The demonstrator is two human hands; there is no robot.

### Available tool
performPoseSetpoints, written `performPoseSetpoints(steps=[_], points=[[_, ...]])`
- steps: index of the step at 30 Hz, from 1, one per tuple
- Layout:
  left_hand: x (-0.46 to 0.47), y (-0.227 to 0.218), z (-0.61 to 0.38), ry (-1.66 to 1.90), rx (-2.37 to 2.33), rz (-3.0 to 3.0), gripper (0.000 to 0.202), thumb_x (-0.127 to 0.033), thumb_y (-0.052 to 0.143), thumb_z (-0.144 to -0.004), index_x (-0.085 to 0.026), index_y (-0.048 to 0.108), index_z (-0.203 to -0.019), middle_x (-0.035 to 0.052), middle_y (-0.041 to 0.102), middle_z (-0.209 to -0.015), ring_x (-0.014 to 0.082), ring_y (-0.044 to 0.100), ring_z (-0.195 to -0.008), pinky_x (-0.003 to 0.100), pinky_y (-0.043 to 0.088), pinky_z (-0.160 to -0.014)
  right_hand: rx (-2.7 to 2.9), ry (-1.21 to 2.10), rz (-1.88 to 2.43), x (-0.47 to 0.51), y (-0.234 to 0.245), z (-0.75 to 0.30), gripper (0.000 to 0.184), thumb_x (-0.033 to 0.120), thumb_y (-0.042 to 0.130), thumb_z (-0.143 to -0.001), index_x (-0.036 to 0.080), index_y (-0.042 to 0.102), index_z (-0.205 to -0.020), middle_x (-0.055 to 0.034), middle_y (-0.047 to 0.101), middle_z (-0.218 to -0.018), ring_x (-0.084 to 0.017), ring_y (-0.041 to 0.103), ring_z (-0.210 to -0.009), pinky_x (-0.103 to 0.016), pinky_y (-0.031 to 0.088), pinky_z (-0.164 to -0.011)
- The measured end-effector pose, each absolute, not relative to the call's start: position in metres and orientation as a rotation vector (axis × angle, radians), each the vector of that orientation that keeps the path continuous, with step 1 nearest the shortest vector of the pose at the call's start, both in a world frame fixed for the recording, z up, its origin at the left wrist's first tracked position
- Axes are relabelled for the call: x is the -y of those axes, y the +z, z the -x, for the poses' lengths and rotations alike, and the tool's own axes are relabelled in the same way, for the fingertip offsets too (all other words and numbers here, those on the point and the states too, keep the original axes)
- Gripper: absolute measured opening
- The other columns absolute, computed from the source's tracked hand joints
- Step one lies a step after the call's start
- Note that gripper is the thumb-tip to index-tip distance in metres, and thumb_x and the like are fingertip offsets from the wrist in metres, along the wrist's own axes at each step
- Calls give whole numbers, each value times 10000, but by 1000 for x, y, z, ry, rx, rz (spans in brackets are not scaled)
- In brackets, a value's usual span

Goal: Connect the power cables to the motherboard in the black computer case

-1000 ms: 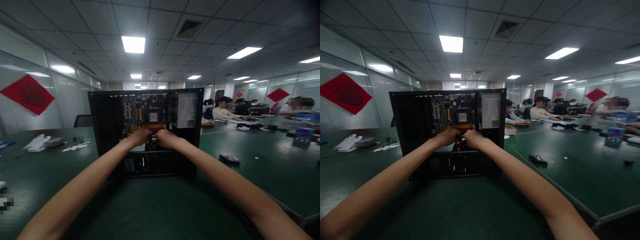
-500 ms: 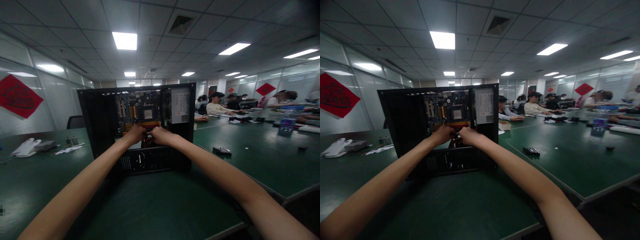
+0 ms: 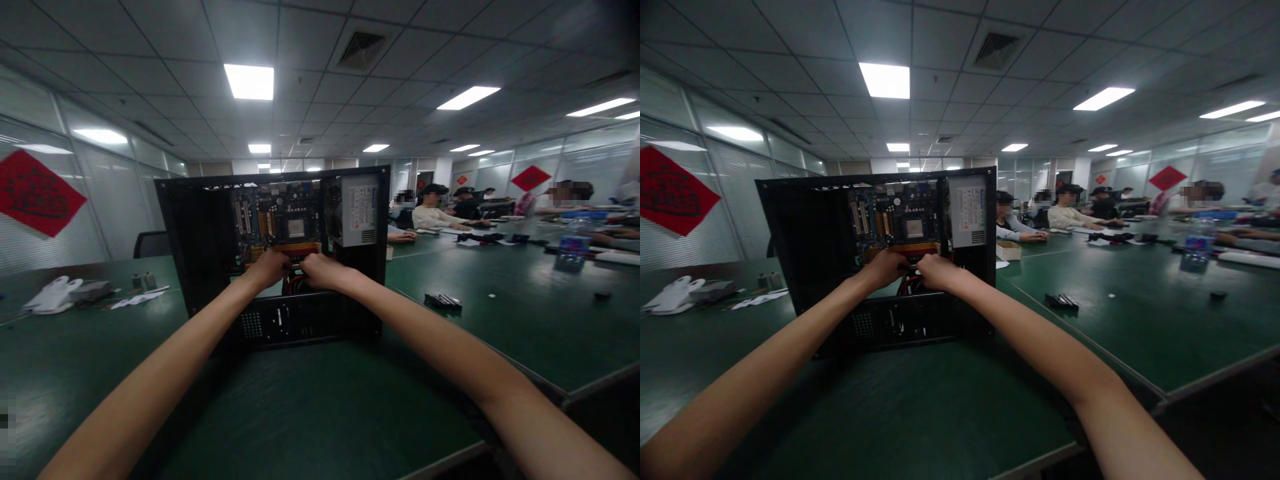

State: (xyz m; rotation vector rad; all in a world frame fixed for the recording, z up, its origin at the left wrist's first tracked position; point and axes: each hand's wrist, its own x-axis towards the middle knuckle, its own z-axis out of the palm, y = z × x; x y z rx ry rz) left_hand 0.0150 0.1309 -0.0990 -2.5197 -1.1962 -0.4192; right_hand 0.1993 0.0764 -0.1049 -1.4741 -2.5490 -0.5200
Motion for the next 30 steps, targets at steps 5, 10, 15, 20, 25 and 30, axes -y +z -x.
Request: performPoseSetpoints(steps=[5,10,15,20,25,30], points=[[-125,-98,-18,-397,1168,2512,267,-133,597,-831,-208,794,-995,92,778,-993,262,719,-980,307,526,-820,2552,-518,1465,-72,-103,-200,292,179,600,-871,83,722,-1119,-219,713,-1128,-323,711,-1023,-320,559,-784],[-120,-97,-22,-338,1213,2438,265,-192,590,-853,-249,785,-1023,80,771,-1052,278,712,-1011,329,535,-817,2557,-510,1481,-72,-103,-200,301,165,587,-874,90,718,-1134,-222,710,-1138,-317,710,-1027,-316,554,-784],[-115,-96,-24,-317,1224,2367,256,-248,578,-872,-267,784,-1023,73,768,-1071,293,706,-1020,346,543,-798,2562,-519,1460,-74,-104,-202,302,176,588,-874,95,721,-1133,-213,719,-1122,-314,716,-1010,-315,548,-784],[-111,-94,-25,-306,1265,2339,272,-261,579,-867,-289,787,-1040,68,774,-1046,292,713,-993,344,539,-777,2562,-516,1474,-73,-103,-202,294,192,599,-871,89,722,-1118,-213,718,-1123,-317,715,-1007,-318,548,-780],[-112,-94,-23,-352,1281,2341,266,-282,575,-881,-293,769,-1062,63,768,-1076,292,713,-1002,340,534,-764,2565,-509,1482,-74,-103,-202,303,168,567,-875,91,721,-1125,-217,715,-1127,-314,714,-1013,-320,549,-780],[-115,-96,-21,-459,1260,2356,328,-274,616,-855,-301,699,-1171,44,735,-1193,280,690,-1072,322,535,-784,2554,-520,1460,-75,-105,-202,317,162,557,-868,94,723,-1130,-215,717,-1122,-324,717,-1000,-331,555,-760]])
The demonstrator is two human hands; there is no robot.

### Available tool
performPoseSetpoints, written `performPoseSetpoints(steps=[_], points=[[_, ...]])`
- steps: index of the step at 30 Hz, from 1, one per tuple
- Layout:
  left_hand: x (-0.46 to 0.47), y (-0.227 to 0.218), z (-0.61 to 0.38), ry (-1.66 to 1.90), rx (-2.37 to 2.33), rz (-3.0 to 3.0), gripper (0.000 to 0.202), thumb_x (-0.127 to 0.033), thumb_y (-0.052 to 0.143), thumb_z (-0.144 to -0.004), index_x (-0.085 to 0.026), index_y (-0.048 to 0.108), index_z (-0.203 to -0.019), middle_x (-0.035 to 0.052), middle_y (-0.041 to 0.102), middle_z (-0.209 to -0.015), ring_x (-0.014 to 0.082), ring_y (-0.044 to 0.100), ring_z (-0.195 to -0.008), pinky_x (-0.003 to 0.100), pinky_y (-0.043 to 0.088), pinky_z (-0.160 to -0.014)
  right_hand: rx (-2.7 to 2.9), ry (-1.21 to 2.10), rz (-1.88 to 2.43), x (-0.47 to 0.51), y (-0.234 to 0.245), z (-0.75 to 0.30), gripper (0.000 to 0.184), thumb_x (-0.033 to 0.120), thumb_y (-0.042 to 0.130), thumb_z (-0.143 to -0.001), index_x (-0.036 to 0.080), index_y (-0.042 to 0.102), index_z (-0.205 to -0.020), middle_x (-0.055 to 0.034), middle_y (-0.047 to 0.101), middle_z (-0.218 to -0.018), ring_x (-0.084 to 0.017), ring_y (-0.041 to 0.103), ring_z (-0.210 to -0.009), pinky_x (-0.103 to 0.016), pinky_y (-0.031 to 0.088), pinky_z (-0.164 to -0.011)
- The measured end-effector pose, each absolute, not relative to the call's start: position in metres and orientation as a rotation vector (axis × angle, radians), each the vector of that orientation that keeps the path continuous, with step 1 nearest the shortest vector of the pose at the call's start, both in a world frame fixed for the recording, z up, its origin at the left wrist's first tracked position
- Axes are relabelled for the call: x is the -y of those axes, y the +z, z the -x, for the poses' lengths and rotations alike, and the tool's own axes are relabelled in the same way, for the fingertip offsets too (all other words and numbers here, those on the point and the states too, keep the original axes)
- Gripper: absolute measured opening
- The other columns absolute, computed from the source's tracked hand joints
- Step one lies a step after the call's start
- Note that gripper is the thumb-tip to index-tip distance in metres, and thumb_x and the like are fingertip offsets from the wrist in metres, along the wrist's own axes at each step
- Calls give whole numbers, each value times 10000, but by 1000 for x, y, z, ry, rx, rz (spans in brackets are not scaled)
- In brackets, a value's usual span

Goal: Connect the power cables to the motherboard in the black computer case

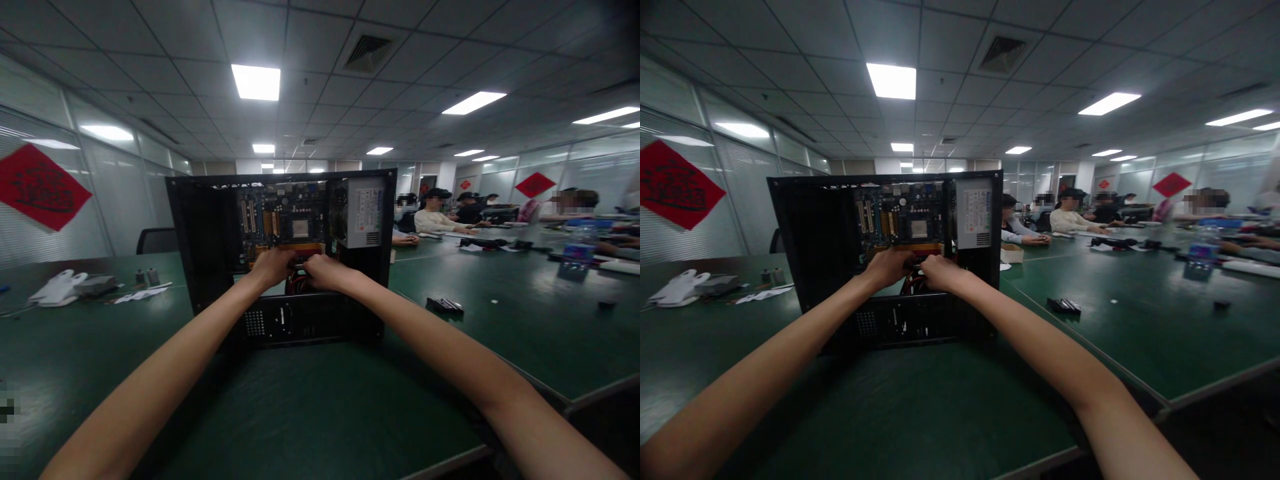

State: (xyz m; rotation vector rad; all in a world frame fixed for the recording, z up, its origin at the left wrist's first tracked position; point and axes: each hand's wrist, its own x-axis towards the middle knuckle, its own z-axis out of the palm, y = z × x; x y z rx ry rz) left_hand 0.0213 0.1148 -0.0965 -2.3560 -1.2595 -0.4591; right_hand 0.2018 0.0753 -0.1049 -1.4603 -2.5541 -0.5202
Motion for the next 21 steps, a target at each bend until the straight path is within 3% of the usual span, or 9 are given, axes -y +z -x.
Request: performPoseSetpoints(steps=[7,21], points=[[-109,-93,-26,-311,1295,2325,231,-269,600,-858,-264,776,-1007,91,770,-1026,303,711,-1003,351,543,-797,2567,-510,1492,-75,-104,-201,306,168,566,-874,92,725,-1125,-222,710,-1139,-304,703,-1046,-319,545,-821],[-105,-91,-29,-314,1300,2296,270,-276,567,-891,-211,769,-1057,146,750,-1071,329,697,-1030,396,547,-845,2555,-526,1490,-75,-104,-201,277,201,586,-897,102,711,-1124,-206,708,-1138,-315,709,-1027,-325,549,-794]])
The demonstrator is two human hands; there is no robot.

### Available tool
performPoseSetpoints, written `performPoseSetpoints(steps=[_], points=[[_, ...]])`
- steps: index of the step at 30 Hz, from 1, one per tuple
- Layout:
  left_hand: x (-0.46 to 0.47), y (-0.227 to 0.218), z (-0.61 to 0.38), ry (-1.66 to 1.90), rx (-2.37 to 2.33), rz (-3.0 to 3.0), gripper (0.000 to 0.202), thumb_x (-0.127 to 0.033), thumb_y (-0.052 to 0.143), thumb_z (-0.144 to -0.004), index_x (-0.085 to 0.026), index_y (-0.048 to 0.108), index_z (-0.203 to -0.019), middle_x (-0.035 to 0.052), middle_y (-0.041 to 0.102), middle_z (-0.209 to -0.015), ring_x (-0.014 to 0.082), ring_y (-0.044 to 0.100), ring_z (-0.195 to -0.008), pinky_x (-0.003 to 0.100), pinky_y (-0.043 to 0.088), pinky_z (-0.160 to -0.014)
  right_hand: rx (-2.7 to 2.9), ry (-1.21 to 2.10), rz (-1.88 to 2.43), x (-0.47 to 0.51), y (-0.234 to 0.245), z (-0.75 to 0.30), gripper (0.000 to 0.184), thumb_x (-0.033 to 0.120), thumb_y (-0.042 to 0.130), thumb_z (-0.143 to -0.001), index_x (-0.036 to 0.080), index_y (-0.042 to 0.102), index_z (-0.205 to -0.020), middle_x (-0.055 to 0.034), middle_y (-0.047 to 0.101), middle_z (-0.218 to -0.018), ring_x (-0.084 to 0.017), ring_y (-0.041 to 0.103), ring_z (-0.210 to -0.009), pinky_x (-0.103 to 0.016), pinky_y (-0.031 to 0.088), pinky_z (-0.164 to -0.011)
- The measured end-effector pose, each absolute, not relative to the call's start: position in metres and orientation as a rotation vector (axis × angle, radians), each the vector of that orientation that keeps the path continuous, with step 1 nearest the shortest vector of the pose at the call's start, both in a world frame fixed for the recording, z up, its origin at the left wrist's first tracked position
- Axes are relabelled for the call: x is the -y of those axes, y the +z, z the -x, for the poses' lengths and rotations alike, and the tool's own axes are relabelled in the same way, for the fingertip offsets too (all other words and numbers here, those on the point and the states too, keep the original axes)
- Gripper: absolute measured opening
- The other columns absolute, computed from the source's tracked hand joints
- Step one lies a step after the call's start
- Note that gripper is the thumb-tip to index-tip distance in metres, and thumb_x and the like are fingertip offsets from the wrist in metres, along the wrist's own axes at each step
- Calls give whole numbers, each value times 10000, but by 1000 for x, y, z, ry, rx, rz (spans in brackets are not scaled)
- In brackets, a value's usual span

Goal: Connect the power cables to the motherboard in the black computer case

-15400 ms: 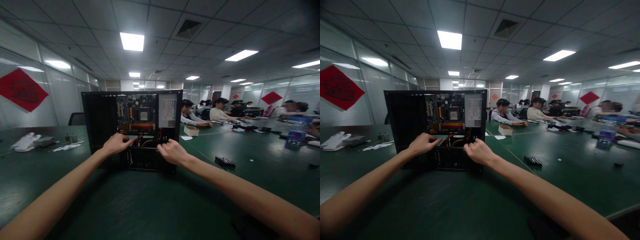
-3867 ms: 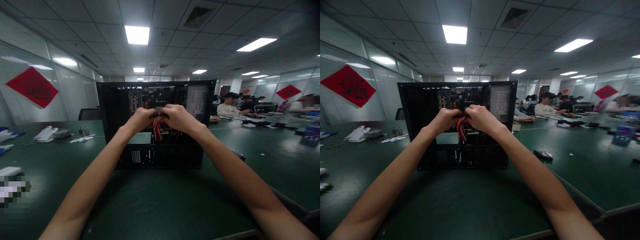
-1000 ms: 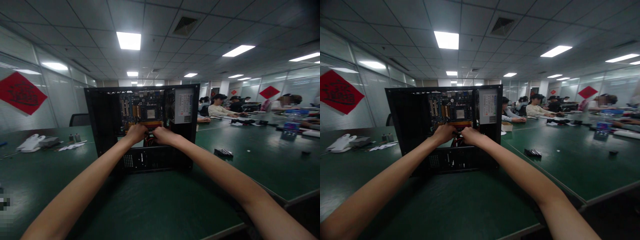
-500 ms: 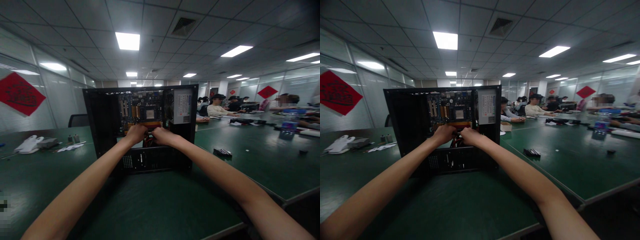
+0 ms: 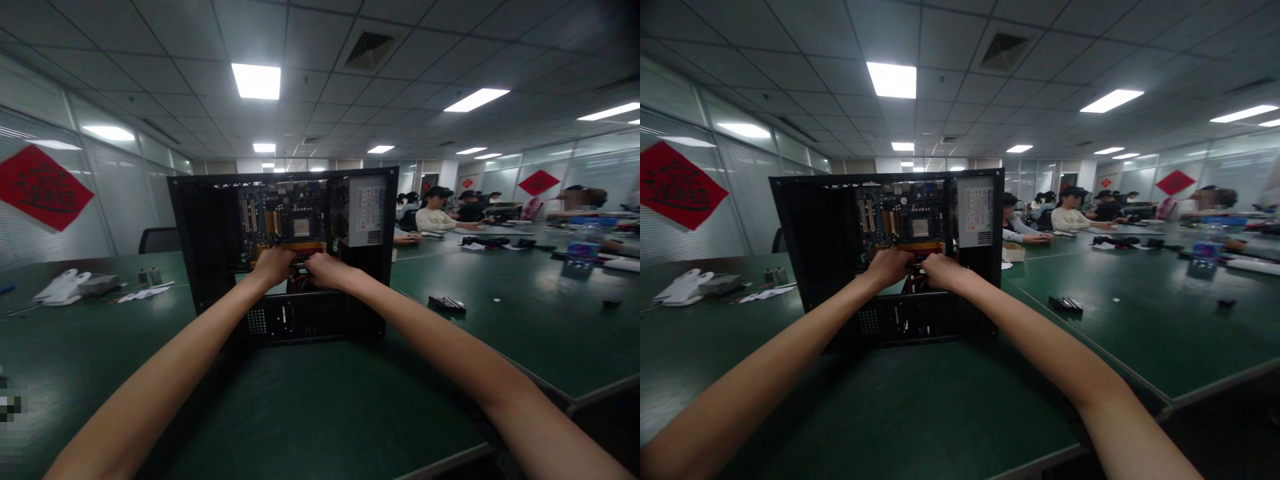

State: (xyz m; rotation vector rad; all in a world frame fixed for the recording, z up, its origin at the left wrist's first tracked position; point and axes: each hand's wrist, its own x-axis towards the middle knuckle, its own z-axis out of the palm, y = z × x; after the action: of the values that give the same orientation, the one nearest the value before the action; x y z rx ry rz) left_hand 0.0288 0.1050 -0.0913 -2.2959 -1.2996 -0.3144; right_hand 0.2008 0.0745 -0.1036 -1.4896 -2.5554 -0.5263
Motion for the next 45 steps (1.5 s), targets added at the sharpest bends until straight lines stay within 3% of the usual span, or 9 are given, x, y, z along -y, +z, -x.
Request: performPoseSetpoints(steps=[10,20,27,34,45], points=[[-109,-91,-30,-283,1307,2272,287,-268,527,-911,-180,788,-989,181,750,-1035,364,702,-1010,437,558,-815,2524,-651,1355,-76,-102,-201,262,162,473,-959,107,652,-1143,-182,656,-1193,-274,677,-1058,-331,516,-871],[-104,-93,-31,-292,1291,2299,295,-245,516,-922,-169,783,-1023,181,746,-1076,350,699,-1026,418,553,-830,2502,-576,1290,-95,-102,-200,224,133,506,-954,83,624,-1137,-178,652,-1205,-265,641,-1149,-325,486,-951],[-107,-93,-28,-325,1266,2296,286,-238,537,-908,-198,782,-1050,173,734,-1128,361,688,-1061,427,562,-814,2556,-743,1309,-100,-104,-197,285,53,499,-897,59,641,-1145,-206,663,-1175,-297,674,-1089,-348,538,-885],[-103,-94,-30,-266,1319,2295,292,-248,522,-923,-186,783,-1039,173,749,-1056,347,705,-1005,429,558,-832,2515,-628,1365,-102,-104,-199,255,107,544,-894,69,654,-1121,-204,683,-1170,-292,673,-1114,-334,528,-927],[-108,-95,-29,-307,1331,2321,296,-255,527,-916,-227,781,-1067,147,753,-1072,329,709,-1006,407,557,-831,2429,-616,1487,-97,-104,-197,257,128,537,-900,75,705,-1087,-230,702,-1132,-323,697,-1064,-336,560,-850]])
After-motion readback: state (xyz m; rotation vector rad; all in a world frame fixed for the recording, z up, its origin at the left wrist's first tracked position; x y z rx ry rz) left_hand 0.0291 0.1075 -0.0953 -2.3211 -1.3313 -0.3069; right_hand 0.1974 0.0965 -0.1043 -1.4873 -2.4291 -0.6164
